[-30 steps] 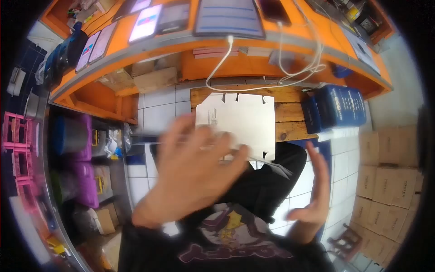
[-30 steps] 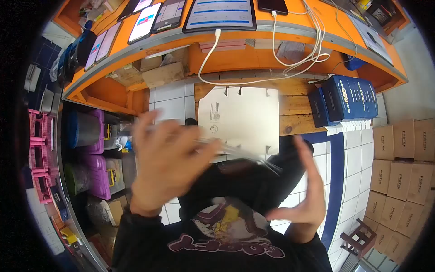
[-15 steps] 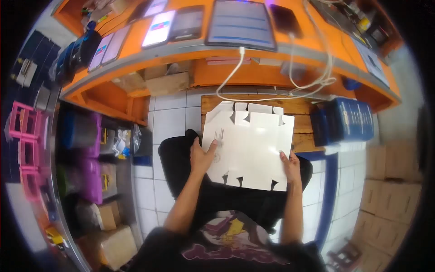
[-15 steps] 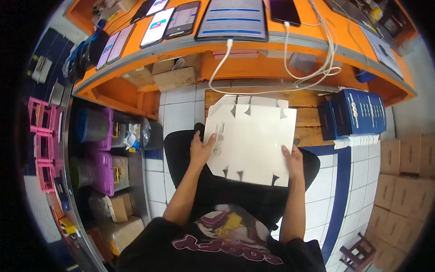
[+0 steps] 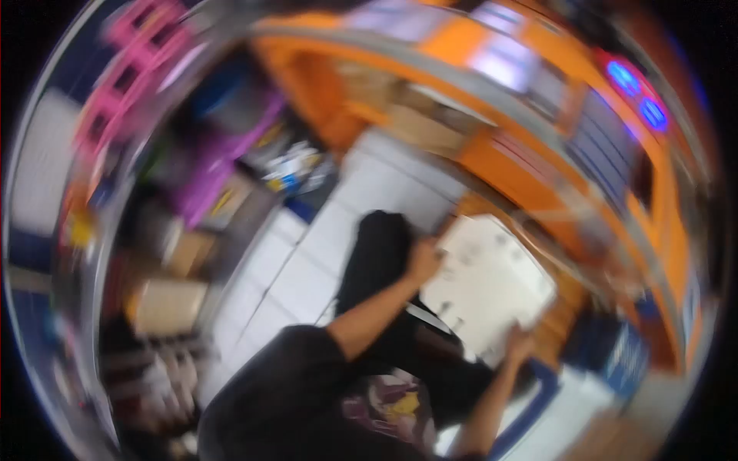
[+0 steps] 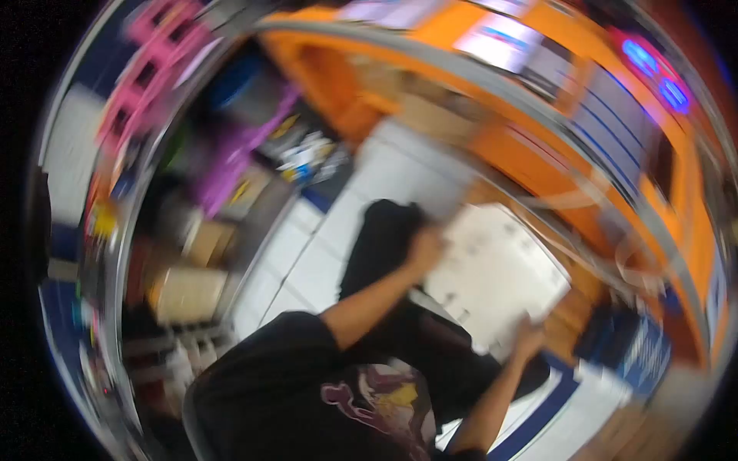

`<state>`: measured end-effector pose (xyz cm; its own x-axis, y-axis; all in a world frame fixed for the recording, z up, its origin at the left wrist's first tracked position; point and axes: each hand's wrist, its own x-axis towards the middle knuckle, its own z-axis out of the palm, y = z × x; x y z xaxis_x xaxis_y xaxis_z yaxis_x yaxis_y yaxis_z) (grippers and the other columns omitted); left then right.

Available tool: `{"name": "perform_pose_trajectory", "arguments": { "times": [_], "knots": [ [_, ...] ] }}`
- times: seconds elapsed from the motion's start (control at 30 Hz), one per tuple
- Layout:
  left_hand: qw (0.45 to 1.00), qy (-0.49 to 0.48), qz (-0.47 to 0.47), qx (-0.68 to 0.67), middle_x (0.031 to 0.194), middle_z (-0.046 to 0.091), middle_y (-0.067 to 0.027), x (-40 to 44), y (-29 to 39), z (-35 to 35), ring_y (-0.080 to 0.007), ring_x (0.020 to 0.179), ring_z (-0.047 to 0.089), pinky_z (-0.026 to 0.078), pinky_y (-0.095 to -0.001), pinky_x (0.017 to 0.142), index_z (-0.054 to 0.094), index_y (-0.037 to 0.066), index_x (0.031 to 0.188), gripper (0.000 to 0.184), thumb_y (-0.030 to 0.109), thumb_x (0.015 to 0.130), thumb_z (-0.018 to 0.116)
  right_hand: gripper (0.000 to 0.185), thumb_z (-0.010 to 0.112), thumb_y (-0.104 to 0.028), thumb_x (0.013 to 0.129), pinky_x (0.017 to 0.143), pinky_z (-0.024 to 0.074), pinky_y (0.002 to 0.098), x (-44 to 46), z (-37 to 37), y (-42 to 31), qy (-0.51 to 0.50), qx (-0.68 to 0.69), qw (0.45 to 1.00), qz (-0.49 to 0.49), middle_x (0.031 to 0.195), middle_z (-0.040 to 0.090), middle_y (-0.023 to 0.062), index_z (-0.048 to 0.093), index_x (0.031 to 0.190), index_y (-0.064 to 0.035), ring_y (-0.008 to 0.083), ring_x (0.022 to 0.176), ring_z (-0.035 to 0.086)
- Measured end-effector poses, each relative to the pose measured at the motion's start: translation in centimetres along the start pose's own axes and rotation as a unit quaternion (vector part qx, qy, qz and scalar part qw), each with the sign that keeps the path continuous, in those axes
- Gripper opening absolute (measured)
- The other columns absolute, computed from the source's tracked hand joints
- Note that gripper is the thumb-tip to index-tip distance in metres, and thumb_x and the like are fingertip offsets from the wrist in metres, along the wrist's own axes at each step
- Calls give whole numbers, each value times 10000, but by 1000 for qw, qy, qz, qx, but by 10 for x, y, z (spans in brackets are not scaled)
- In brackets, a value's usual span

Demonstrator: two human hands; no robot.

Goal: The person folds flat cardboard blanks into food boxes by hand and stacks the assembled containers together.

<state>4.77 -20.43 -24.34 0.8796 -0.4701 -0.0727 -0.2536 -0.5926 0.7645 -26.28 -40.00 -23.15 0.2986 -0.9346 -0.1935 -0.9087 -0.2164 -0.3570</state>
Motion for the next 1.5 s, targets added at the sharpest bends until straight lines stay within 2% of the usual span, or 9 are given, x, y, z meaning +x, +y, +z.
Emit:
{"name": "perform_pose_trajectory", "arguments": {
  "times": [0.03,0.13,0.37,0.53,0.67,0.77,0.87,0.93,1.5],
  "knots": [
    [1000,3,-17,2,1022,709,-237,-3,-3,6,-407,956,668,515,-509,879,749,25,1024,275,195,809,763,421,740,-301,916,656,547,481,5,13,25,73,63,993,-72,834,727,279,710,979,115,372,719,699],
    [995,-2,-19,-101,1086,680,-248,-5,-1,10,-409,1046,631,492,-514,939,730,15,1029,256,213,868,705,448,740,-355,939,654,577,416,44,37,65,-12,277,961,-5,858,753,174,744,1029,84,242,715,693],
    [987,25,-10,-160,1118,669,-229,-11,15,-8,-410,1116,617,487,-523,993,731,54,1097,265,206,890,663,447,683,-357,981,741,573,419,62,20,34,-32,28,996,76,981,748,179,734,1049,82,262,856,709],
    [984,-7,-45,-174,1157,667,-238,-11,17,-16,-391,1172,612,488,-503,1027,727,20,1103,313,215,864,675,439,688,-351,975,750,566,410,71,22,10,-30,59,997,40,998,741,171,728,1068,76,253,868,699],
    [969,91,-56,-222,1152,680,-255,-16,24,-18,-407,1175,602,440,-459,1077,746,21,1062,308,114,772,699,434,692,-346,971,758,560,404,81,18,-7,-51,58,997,13,1012,735,164,723,1083,72,246,878,691],
    [957,-5,-131,-258,1114,701,-236,-8,18,-2,-393,1171,615,434,-455,1082,753,21,1058,308,122,771,706,431,695,-343,968,764,555,399,85,16,-18,-66,55,996,1,1023,730,160,719,1095,69,241,885,686],
    [969,33,-93,-228,1136,701,-227,-9,19,-2,-383,1179,615,413,-480,1098,760,27,1058,300,155,791,712,429,698,-339,965,770,551,394,87,14,-25,-77,55,995,-7,1033,725,155,715,1106,65,235,892,680],
    [977,61,-60,-198,1044,701,-245,-9,17,1,-404,1067,667,518,-492,967,741,-44,916,314,246,796,724,428,700,-337,963,773,548,390,86,14,-32,-82,61,995,-11,1040,722,151,712,1114,63,232,897,676],
    [980,29,-64,-188,1107,685,-252,-8,20,-11,-406,1118,645,488,-495,1026,740,11,1048,342,242,796,725,432,718,-317,944,806,522,362,80,9,-31,-110,113,987,-6,1100,696,124,691,1179,44,201,938,644]
  ]
}}
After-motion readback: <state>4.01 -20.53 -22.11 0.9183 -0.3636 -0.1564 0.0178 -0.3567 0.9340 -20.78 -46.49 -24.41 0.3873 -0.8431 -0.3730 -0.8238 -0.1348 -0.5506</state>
